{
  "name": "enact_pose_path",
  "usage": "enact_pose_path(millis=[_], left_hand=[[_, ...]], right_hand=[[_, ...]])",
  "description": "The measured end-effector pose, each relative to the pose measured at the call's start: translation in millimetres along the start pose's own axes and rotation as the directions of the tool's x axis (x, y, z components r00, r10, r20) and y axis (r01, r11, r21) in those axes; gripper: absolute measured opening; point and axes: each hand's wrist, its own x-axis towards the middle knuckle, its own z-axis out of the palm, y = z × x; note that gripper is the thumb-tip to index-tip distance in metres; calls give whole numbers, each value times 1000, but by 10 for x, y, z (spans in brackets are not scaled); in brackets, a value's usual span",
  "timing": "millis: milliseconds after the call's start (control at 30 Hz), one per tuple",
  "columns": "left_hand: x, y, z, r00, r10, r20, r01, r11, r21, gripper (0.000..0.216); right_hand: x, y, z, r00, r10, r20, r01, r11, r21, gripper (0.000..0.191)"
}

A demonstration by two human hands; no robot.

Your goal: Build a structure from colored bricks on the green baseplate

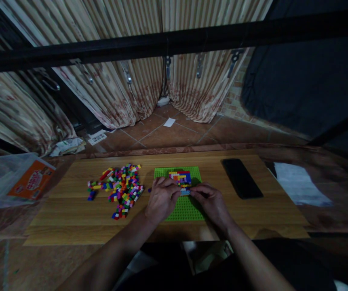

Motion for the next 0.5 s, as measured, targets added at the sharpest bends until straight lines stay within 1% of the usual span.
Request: enact_pose_path(millis=[167, 333, 500], left_hand=[[2, -37, 39, 1000, 18, 0, -18, 1000, 6, 16], [-25, -74, 80, 1000, 31, 2, -31, 999, 15, 17], [-59, -18, 18, 999, 35, 9, -36, 998, 57, 14]], right_hand=[[0, 35, -11, 999, -32, 9, 32, 999, -31, 22], [-6, 35, -12, 999, -32, 17, 33, 998, -47, 24], [-36, 67, -21, 998, -58, 11, 58, 997, -40, 27]])
